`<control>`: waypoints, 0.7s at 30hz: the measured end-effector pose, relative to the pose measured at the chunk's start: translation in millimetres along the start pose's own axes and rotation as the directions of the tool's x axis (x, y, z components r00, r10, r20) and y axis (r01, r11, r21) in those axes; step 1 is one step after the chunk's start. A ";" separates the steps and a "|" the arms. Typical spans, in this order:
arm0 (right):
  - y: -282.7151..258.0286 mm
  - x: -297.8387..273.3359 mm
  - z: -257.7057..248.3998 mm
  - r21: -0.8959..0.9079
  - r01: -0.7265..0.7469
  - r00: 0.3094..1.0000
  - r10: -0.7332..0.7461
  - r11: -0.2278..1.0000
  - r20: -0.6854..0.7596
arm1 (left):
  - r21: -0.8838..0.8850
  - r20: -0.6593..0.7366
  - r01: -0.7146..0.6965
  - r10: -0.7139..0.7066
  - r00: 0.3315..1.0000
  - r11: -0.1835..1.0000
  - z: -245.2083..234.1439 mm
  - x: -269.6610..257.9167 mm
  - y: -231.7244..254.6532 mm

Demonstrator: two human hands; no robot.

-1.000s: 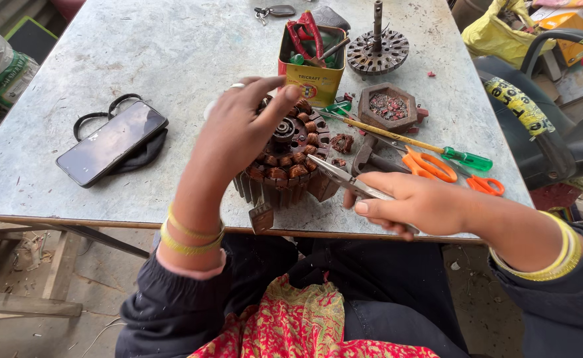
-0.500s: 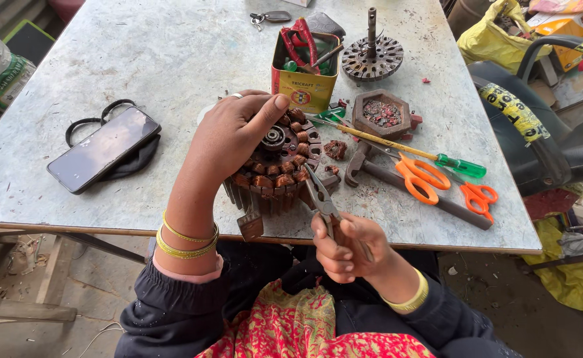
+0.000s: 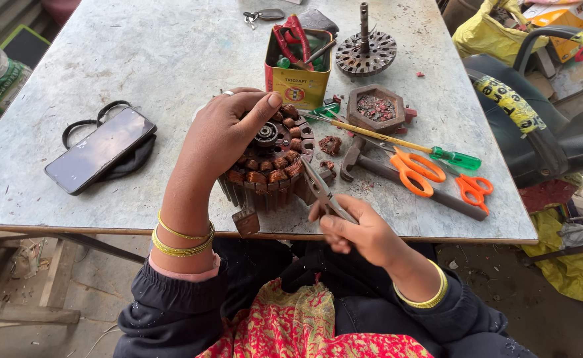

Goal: The person uses a screwdriver to pry and adjust copper windings on a cylindrical electrical component, then switches to pliers to pull and remove sections of the winding. The work is performed on a cluttered metal table with tools and parts nearby.

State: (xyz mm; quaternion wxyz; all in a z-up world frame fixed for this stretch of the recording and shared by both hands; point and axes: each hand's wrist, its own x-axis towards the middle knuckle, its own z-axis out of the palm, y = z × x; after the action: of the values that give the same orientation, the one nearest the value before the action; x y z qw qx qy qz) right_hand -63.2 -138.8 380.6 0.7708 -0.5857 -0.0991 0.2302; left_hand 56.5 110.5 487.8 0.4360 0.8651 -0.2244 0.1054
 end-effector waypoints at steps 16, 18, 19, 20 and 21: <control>-17.2 11.9 -9.3 -0.992 0.101 0.704 -0.699 -0.075 0.124 | 0.027 -0.027 0.042 -0.041 0.999 0.999 0.7 -0.6 2.7; -25.5 11.1 -14.7 -0.978 0.095 0.690 -0.696 -0.185 0.199 | 0.027 -0.044 0.035 -0.034 0.998 0.999 0.8 -1.0 3.2; -29.8 11.6 -17.3 -0.967 0.091 0.683 -0.691 -0.240 0.236 | 0.028 -0.051 0.037 -0.035 0.998 0.999 0.7 -1.2 3.6; -34.2 13.1 -19.6 -0.953 0.090 0.672 -0.689 -0.290 0.273 | 0.028 -0.058 0.037 -0.036 0.998 0.999 0.9 -1.1 4.3; -38.8 14.9 -21.8 -0.936 0.088 0.660 -0.684 -0.340 0.310 | 0.028 -0.061 0.050 -0.048 0.997 0.998 1.1 -1.0 5.0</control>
State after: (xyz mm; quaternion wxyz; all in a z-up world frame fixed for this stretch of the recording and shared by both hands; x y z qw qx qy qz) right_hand -31.6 -158.6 409.3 0.0863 -0.8930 -0.2765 -0.3446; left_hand 53.2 107.3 490.3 0.4323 0.8731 -0.1880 0.1241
